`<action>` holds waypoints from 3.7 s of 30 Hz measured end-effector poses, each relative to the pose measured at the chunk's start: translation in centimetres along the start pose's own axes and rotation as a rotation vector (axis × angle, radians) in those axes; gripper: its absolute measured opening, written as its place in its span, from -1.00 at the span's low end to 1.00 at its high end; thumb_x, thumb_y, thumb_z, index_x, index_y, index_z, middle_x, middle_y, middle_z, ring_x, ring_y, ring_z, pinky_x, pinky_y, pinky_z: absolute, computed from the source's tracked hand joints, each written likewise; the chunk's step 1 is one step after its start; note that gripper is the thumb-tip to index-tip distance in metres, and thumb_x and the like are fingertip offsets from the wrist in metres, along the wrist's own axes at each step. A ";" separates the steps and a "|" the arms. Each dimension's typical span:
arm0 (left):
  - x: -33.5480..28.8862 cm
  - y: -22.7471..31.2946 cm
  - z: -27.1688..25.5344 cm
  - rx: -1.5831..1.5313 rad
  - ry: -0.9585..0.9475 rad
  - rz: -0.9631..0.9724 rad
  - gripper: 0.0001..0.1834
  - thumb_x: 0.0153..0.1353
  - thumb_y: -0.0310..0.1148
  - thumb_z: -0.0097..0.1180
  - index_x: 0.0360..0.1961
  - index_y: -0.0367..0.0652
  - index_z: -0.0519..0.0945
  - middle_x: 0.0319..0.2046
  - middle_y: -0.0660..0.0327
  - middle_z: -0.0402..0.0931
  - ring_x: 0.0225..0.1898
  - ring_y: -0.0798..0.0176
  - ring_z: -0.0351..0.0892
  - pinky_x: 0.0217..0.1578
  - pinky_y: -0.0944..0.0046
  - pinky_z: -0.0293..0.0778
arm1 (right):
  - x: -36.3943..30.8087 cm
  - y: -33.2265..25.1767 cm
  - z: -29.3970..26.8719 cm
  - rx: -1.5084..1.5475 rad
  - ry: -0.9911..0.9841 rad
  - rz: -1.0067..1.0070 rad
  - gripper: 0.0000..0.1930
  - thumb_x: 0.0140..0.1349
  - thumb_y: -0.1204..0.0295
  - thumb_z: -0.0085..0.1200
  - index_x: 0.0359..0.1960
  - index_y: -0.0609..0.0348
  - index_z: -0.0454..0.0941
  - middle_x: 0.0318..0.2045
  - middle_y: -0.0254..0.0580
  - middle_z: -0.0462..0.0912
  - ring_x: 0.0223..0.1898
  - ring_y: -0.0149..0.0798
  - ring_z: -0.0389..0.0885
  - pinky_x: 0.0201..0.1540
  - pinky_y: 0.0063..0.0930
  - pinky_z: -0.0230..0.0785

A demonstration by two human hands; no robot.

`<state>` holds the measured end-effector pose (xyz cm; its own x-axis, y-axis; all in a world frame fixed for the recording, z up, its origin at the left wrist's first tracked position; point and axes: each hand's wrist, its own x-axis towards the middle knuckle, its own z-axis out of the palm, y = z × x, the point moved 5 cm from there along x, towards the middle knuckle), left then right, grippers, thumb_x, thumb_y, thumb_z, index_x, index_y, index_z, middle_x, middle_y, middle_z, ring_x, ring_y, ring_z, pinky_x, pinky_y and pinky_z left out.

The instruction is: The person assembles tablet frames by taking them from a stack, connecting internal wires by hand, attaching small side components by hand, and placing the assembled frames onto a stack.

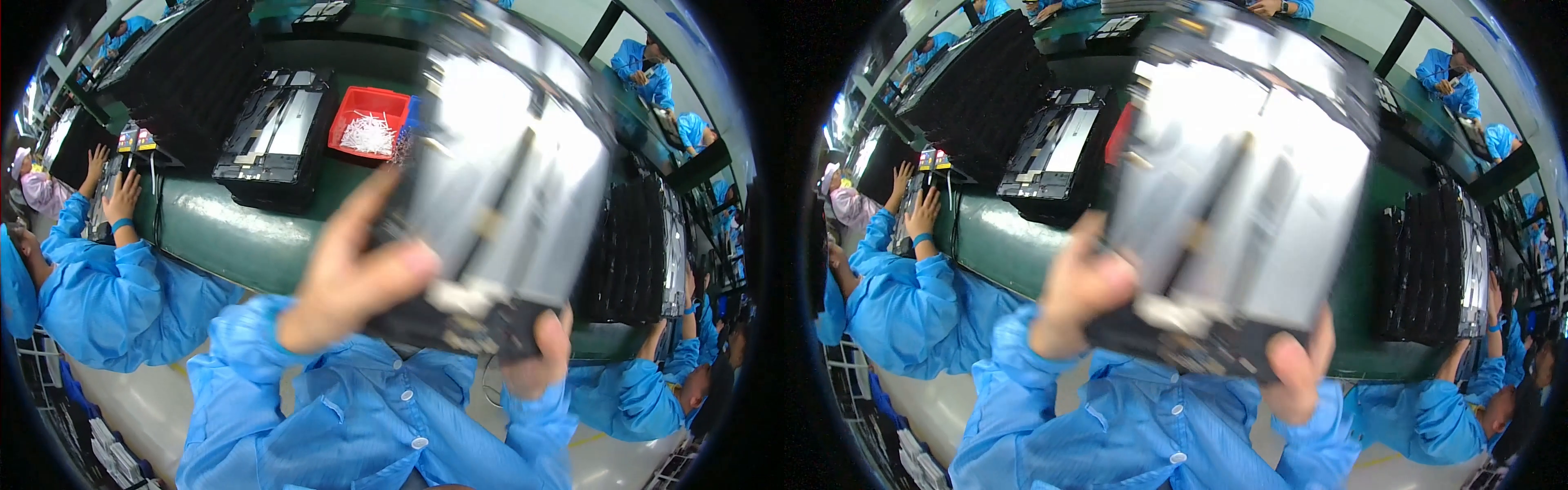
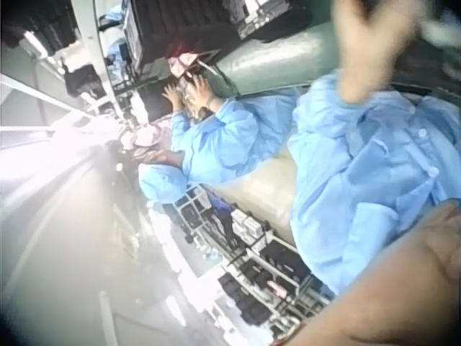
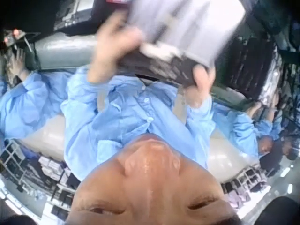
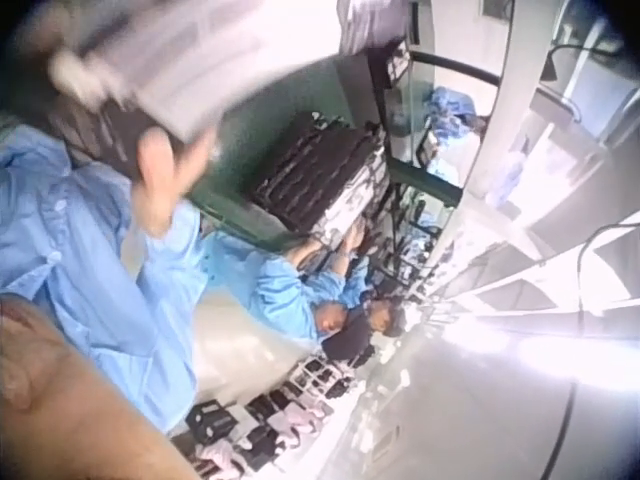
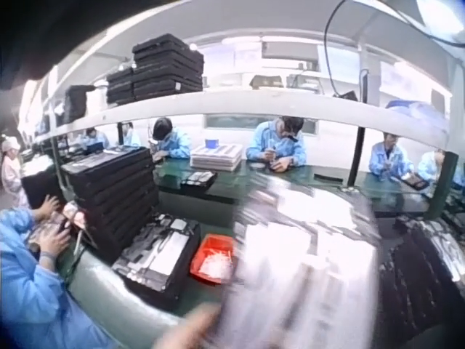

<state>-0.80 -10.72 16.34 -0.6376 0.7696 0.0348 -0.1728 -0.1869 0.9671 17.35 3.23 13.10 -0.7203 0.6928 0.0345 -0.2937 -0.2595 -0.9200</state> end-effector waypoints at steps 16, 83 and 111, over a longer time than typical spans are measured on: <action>8.5 8.5 -27.2 -0.181 0.393 -0.038 -0.72 0.20 -0.16 0.27 -0.19 -0.12 0.67 -0.28 0.21 0.72 -0.29 0.23 0.72 -0.18 0.22 0.63 | 16.6 10.4 24.4 -0.229 -0.181 0.070 -0.27 0.13 0.04 0.36 0.07 0.51 0.44 -0.01 0.16 0.62 -0.01 -0.13 0.64 0.07 -0.37 0.47; 4.0 -12.4 -3.1 0.210 0.060 -0.201 -0.80 0.38 -0.37 0.19 -0.10 -0.28 0.67 -0.37 0.42 0.52 -0.36 0.60 0.37 -0.36 0.53 0.30 | -8.2 6.2 -13.6 -0.926 0.069 0.495 -0.70 0.29 0.33 0.26 -0.16 0.38 0.61 -0.29 -0.07 0.62 -0.48 -0.49 0.57 -0.52 -0.60 0.36; 3.5 -12.6 0.8 -0.270 -0.084 -0.009 -0.86 0.38 -0.50 0.14 -0.10 -0.29 0.64 -0.02 0.23 0.37 0.01 0.38 0.41 0.06 0.38 0.36 | 7.4 4.0 1.7 -0.539 -0.354 -0.108 -0.70 0.26 0.44 0.29 -0.02 0.32 0.61 -0.24 -0.12 0.65 -0.60 -0.50 0.49 -0.53 -0.59 0.31</action>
<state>-0.30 -5.21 4.49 -0.5726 0.8178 0.0587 -0.3789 -0.3274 0.8656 9.79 6.17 10.35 -0.8946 0.4091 0.1798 -0.0861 0.2370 -0.9677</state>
